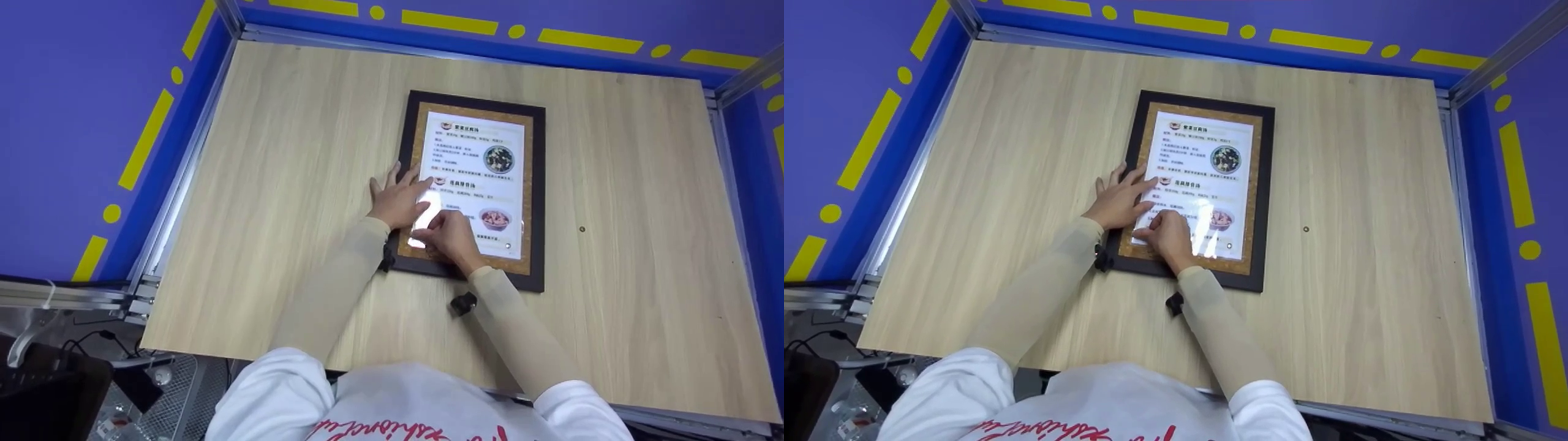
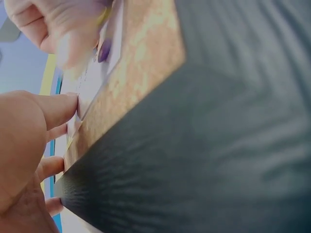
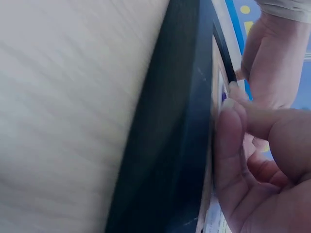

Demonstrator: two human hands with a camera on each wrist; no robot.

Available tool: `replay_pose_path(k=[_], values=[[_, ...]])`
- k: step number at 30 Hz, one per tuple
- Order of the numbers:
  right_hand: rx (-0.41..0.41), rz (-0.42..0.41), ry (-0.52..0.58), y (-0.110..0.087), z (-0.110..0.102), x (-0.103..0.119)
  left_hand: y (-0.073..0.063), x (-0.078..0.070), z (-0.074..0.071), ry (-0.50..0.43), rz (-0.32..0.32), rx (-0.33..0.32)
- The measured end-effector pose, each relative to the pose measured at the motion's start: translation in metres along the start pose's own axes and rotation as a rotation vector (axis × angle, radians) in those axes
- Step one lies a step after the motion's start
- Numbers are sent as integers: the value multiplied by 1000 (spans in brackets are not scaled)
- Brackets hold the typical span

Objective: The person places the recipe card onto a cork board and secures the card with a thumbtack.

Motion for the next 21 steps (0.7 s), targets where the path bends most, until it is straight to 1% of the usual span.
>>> replay_pose_path(k=[2, 5, 8, 13, 18, 21], values=[[-20, -18, -50, 0, -2, 1, 0, -2, -1, 1, 1, -6], [-76, -40, -172, 0, -6, 4, 0, -5, -2, -2, 8, -11], [-89, -41, -228, -1, -6, 8, 0, -6, -3, -5, 11, -9], [-71, -49, -259, -1, -3, 13, 0, -3, -5, -8, -1, -8], [-95, -55, -254, -1, -5, 11, -1, -3, -6, -11, 13, -13], [-88, -66, -270, -1, -4, 10, -1, -2, -5, -2, 12, -9]])
Point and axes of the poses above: each hand's wrist, its own y-axis towards the middle knuckle, its own z-axis out of the palm, x = y × z, the point moved 9 cm from there along y, towards the middle knuckle, and after that the axes turned 4 degrees about -z, right-handed, at the moved point
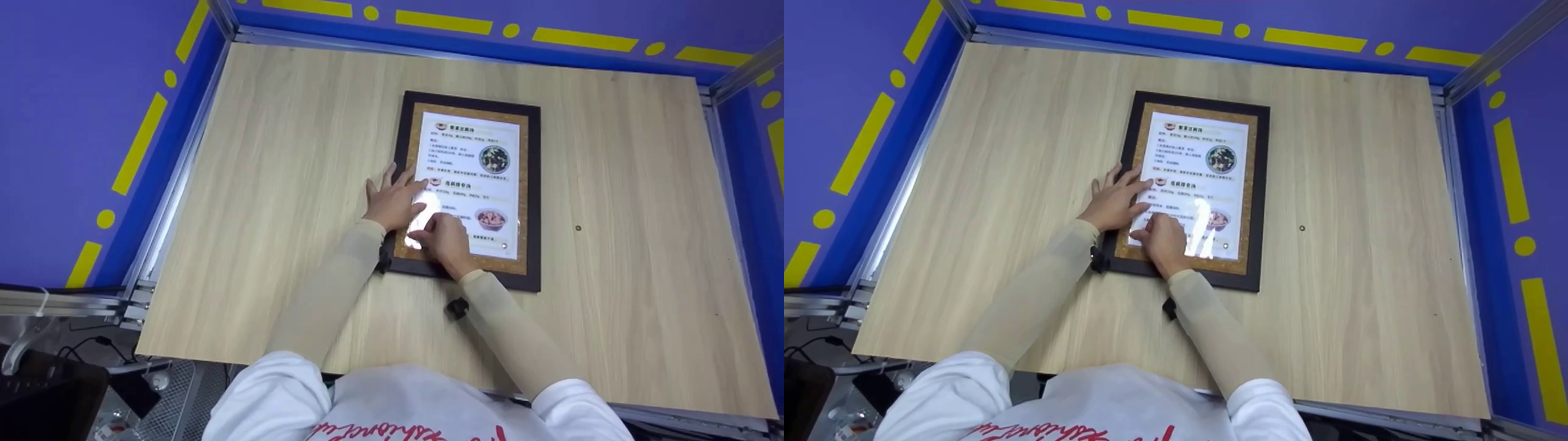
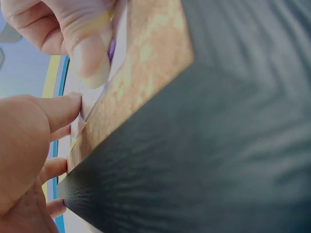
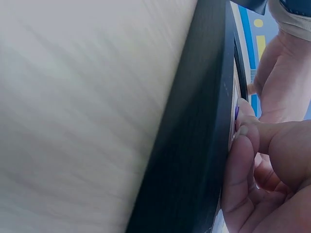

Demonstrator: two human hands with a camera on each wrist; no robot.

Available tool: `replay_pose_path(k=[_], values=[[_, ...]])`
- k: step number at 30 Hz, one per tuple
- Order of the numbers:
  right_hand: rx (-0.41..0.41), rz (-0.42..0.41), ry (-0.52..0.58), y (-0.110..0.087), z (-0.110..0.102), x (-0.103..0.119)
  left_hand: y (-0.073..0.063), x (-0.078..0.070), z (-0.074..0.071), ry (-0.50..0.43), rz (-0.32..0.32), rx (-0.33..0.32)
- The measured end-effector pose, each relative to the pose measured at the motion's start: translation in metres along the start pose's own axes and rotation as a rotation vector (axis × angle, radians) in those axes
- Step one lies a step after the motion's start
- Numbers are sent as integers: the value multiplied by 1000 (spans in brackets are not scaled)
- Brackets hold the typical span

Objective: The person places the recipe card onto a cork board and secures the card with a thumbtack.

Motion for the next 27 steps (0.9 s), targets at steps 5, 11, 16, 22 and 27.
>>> replay_pose_path(k=[5, 11, 16, 22, 27], values=[[-1, -3, -24, -1, 0, 0, 2, -1, 1, -7, 1, 2], [-10, 3, -31, -2, 2, -3, 4, -1, 4, -10, 4, 10], [-15, 5, -21, -3, 2, -7, 5, -2, 5, -3, 12, 10], [-29, -3, -11, -3, 1, -8, 5, -2, 3, -25, 25, -4], [1, -19, -15, -1, 2, -6, 2, 2, 4, -31, 7, 11]])
Point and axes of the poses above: each hand's wrist, its own y-axis towards the middle knuckle, its own z-axis out of the palm, x = y × z, the point moved 9 cm from there along y, towards the middle knuckle, and after that the axes turned 4 degrees about -z, right-handed, at the moved point
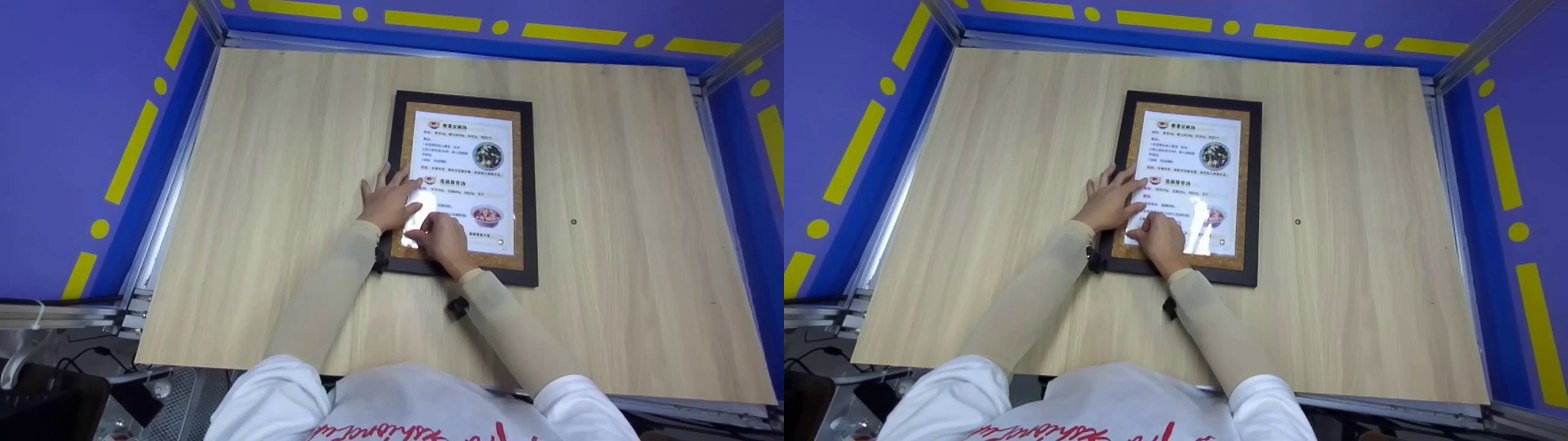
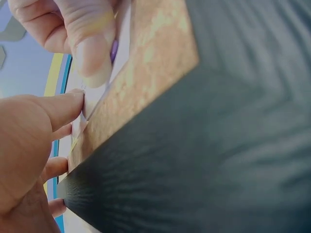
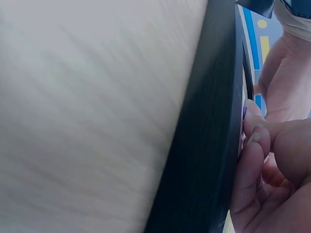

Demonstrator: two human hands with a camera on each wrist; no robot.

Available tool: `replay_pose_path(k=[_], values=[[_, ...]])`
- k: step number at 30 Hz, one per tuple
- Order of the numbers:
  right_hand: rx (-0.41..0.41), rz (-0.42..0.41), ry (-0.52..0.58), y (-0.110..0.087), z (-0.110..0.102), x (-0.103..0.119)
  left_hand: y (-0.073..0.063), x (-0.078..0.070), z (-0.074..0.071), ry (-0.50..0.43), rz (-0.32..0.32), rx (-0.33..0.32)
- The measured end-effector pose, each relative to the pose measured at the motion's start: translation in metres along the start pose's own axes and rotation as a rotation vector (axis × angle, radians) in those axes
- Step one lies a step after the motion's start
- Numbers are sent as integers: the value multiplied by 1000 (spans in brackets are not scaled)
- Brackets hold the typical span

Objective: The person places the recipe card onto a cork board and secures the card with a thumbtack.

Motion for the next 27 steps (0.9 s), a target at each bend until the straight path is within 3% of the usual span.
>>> replay_pose_path(k=[6, 14, 27], values=[[-9, -8, 50, 3, -6, 2, 1, 0, -5, 3, 1, -12], [-3, 39, -52, -1, -7, 3, 3, -8, -5, 3, 15, 2], [-58, -14, -44, -3, -1, 5, -1, 1, 0, -8, 1, 12]])
Point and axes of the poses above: each hand's wrist, its own y-axis towards the middle knuckle, its own z-axis out of the palm, x = y × z, the point moved 9 cm from there along y, towards the middle knuckle, and after that the axes turned 4 degrees about -z, right-handed, at the moved point
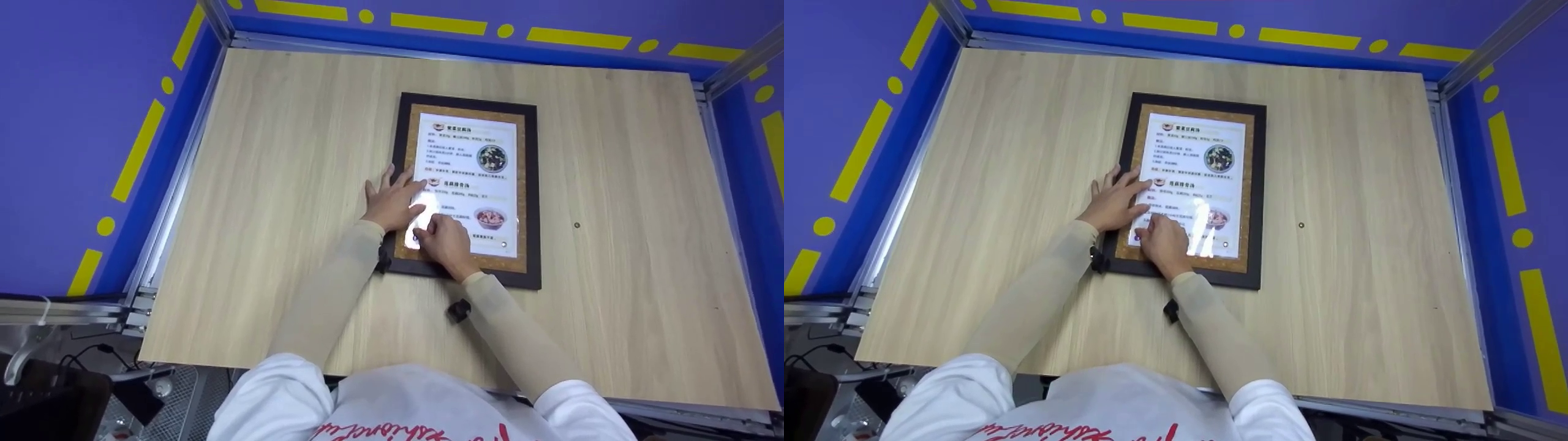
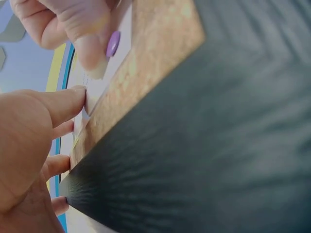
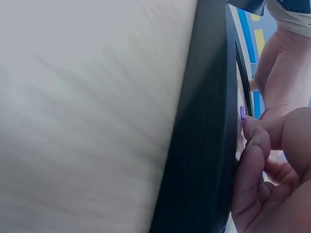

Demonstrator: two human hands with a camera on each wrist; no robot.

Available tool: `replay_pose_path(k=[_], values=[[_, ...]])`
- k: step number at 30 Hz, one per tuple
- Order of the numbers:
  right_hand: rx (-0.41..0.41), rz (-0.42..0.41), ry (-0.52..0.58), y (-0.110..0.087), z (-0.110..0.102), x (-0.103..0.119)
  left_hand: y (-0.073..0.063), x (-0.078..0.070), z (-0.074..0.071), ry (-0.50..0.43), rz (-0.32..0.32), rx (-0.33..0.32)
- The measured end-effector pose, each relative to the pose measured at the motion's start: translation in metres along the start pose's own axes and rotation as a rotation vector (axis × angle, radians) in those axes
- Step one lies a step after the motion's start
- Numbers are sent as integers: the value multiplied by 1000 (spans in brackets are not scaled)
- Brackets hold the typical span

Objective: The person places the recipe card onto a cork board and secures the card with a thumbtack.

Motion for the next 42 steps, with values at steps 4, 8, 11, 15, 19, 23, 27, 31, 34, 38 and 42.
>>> replay_pose_path(k=[4, 8, 11, 15, 19, 23, 27, 31, 34, 38, 42], values=[[15, 1, 23, -1, 1, -1, -1, 1, 1, 7, 10, 0], [37, 11, 57, -1, 2, -3, -2, 1, 0, 13, 14, 3], [52, 13, 79, -1, 3, -3, -3, 1, -1, 8, 10, 3], [52, 24, 79, 0, 1, -4, -2, 0, -2, -1, 10, 0], [44, 25, 54, -1, 1, -4, -2, -1, -1, 7, 5, 4], [4, 9, 9, -3, 0, -3, -1, -3, 1, 13, 14, 4], [-59, 11, 11, -4, -3, -6, 0, -4, 2, 17, 15, 1], [-76, 10, 61, -3, -6, -8, 1, -5, 0, 22, 14, -4], [-33, -5, 135, -2, -5, -9, 1, -4, 0, 17, 15, -2], [122, -7, 347, -2, 0, -11, 0, 0, 1, 18, -2, 5], [193, 5, 517, -3, -9, -19, -1, 1, 1, 11, -7, 10]])
Point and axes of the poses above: each hand's wrist, its own y-axis towards the middle knuckle, its own z-axis out of the palm, x = y × z, the point moved 9 cm from there along y, towards the middle knuckle, and after that the axes turned 4 degrees about -z, right-handed, at the moved point
